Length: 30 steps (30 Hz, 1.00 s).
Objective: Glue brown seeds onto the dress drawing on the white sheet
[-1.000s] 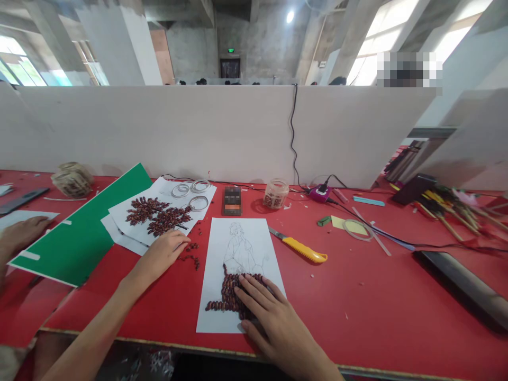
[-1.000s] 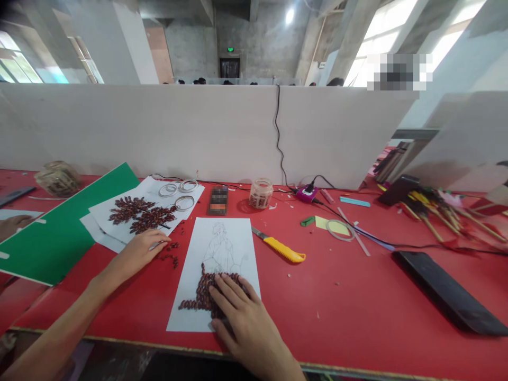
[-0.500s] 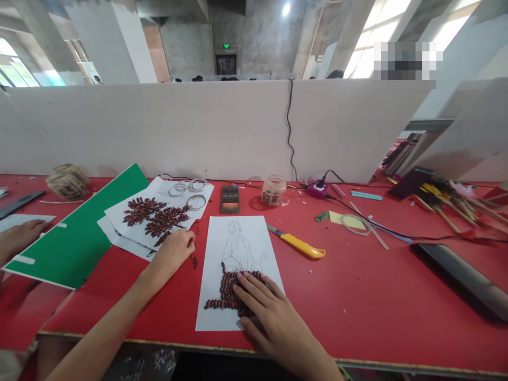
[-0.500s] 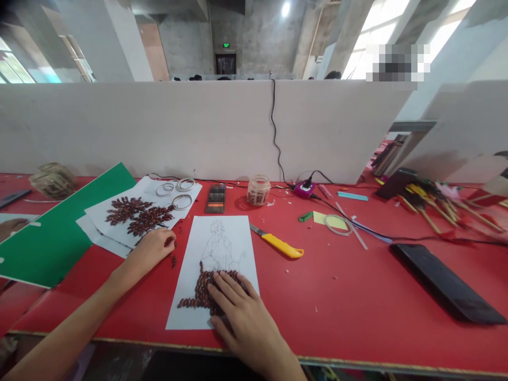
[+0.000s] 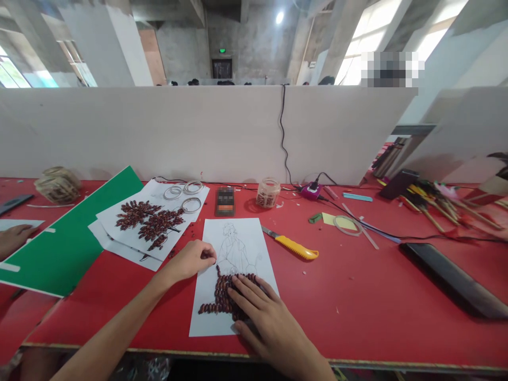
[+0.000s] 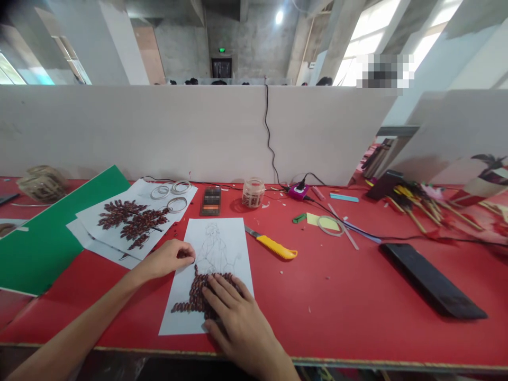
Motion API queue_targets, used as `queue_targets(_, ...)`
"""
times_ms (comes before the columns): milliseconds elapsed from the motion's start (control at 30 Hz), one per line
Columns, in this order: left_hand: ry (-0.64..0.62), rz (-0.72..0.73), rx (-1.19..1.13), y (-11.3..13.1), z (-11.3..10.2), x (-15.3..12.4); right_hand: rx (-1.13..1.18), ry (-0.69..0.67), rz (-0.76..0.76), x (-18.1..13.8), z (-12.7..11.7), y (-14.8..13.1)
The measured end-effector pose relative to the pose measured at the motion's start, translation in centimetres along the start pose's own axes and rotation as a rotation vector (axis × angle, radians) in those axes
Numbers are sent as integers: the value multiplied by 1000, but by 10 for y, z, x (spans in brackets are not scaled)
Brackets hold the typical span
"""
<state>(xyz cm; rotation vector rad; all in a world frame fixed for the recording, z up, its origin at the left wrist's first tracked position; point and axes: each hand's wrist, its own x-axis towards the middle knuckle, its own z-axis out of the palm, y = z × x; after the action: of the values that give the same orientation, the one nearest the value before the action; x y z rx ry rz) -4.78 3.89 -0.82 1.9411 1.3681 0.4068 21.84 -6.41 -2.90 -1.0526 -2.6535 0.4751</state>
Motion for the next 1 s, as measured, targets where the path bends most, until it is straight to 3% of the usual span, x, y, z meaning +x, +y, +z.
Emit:
queue_targets(233, -14, -63, 62, 6, 2, 6, -8, 10, -8, 0, 2, 1)
queue_targets(533, 184, -92, 28, 13, 25, -4, -15, -14, 6, 0, 1, -1)
queue_targets(700, 259, -110, 101, 21, 24, -17, -2, -19, 3, 0, 0, 0)
queue_targets(800, 266, 17, 165, 23, 19, -30, 4, -16, 7, 0, 0, 0)
queue_targets(900, 244, 206, 371, 16, 21, -42, 11, -12, 11, 1, 0, -1)
queue_targets(1000, 261, 273, 577, 4, 30, -48, 10, -7, 15, 1, 0, -1)
